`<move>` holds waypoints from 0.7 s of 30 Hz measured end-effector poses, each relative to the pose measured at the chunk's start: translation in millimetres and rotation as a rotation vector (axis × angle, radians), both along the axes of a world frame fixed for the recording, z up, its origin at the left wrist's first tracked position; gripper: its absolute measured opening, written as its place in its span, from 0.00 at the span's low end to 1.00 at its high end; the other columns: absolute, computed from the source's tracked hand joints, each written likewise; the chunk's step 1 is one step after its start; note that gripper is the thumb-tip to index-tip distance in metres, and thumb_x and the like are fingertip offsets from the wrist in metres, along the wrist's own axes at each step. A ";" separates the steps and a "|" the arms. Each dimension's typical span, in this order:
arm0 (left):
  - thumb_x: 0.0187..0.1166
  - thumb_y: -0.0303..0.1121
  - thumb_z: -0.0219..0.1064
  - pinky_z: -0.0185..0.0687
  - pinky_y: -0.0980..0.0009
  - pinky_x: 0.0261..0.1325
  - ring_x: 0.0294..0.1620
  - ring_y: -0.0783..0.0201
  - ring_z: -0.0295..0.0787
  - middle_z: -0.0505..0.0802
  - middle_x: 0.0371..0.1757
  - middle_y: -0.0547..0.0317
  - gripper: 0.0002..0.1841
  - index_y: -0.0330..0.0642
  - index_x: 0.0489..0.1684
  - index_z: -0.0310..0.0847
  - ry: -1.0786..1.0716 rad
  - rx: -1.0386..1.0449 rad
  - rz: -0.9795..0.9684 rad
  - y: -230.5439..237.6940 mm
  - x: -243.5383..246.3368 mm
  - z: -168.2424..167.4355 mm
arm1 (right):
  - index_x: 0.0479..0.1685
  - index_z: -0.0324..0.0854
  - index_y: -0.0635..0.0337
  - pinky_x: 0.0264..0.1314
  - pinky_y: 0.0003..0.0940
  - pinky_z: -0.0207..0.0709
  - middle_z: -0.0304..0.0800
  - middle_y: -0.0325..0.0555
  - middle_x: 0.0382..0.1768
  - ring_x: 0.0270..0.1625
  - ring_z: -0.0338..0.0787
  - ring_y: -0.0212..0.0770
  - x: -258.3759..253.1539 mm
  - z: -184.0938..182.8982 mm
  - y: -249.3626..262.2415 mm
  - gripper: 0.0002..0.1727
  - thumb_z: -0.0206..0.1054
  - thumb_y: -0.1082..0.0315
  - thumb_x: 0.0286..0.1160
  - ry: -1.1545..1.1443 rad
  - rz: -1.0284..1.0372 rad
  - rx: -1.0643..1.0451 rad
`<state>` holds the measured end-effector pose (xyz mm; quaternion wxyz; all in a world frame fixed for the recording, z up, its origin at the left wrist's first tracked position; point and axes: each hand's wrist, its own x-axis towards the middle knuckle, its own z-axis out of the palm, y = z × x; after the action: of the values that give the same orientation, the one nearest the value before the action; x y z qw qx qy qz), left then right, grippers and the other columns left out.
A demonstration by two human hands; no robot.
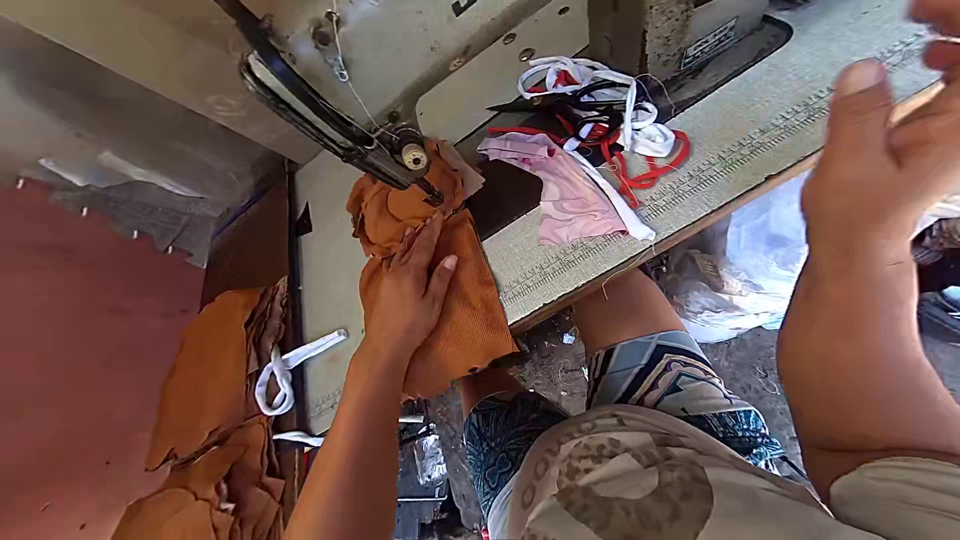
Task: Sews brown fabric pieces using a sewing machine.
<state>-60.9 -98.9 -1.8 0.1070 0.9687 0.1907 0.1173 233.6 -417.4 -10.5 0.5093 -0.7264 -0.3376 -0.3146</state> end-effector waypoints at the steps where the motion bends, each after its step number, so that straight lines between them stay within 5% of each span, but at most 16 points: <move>1: 0.93 0.50 0.45 0.53 0.44 0.91 0.91 0.54 0.64 0.75 0.88 0.58 0.29 0.50 0.90 0.65 -0.034 -0.001 0.010 3.8 0.9 0.6 | 0.68 0.76 0.75 0.78 0.50 0.69 0.82 0.72 0.66 0.73 0.79 0.59 -27.2 16.7 23.9 0.26 0.54 0.57 0.90 -0.063 0.125 -0.067; 4: 0.95 0.45 0.47 0.59 0.46 0.89 0.86 0.56 0.72 0.82 0.82 0.57 0.25 0.45 0.80 0.79 -0.067 0.001 -0.002 7.4 2.4 3.0 | 0.59 0.87 0.64 0.70 0.59 0.75 0.89 0.60 0.57 0.68 0.83 0.61 -93.1 36.6 102.5 0.19 0.57 0.61 0.85 -0.106 0.506 -0.360; 10: 0.93 0.44 0.51 0.59 0.43 0.87 0.85 0.53 0.74 0.82 0.82 0.55 0.24 0.43 0.78 0.80 -0.045 0.025 -0.031 9.5 2.8 3.1 | 0.81 0.71 0.69 0.82 0.66 0.61 0.73 0.62 0.81 0.87 0.67 0.62 -129.9 31.1 196.5 0.39 0.54 0.41 0.89 -0.125 0.666 -1.102; 21: 0.94 0.46 0.50 0.49 0.39 0.90 0.89 0.50 0.68 0.81 0.83 0.55 0.25 0.46 0.81 0.79 -0.028 -0.031 -0.025 26.7 8.9 5.5 | 0.86 0.62 0.71 0.88 0.68 0.50 0.62 0.64 0.88 0.94 0.55 0.61 -129.0 30.3 209.5 0.45 0.45 0.36 0.89 -0.111 0.587 -1.249</move>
<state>-51.9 -72.2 3.7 0.1262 0.9675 0.1788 0.1266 104.7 -207.9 19.8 0.0416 -0.7451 -0.6636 0.0527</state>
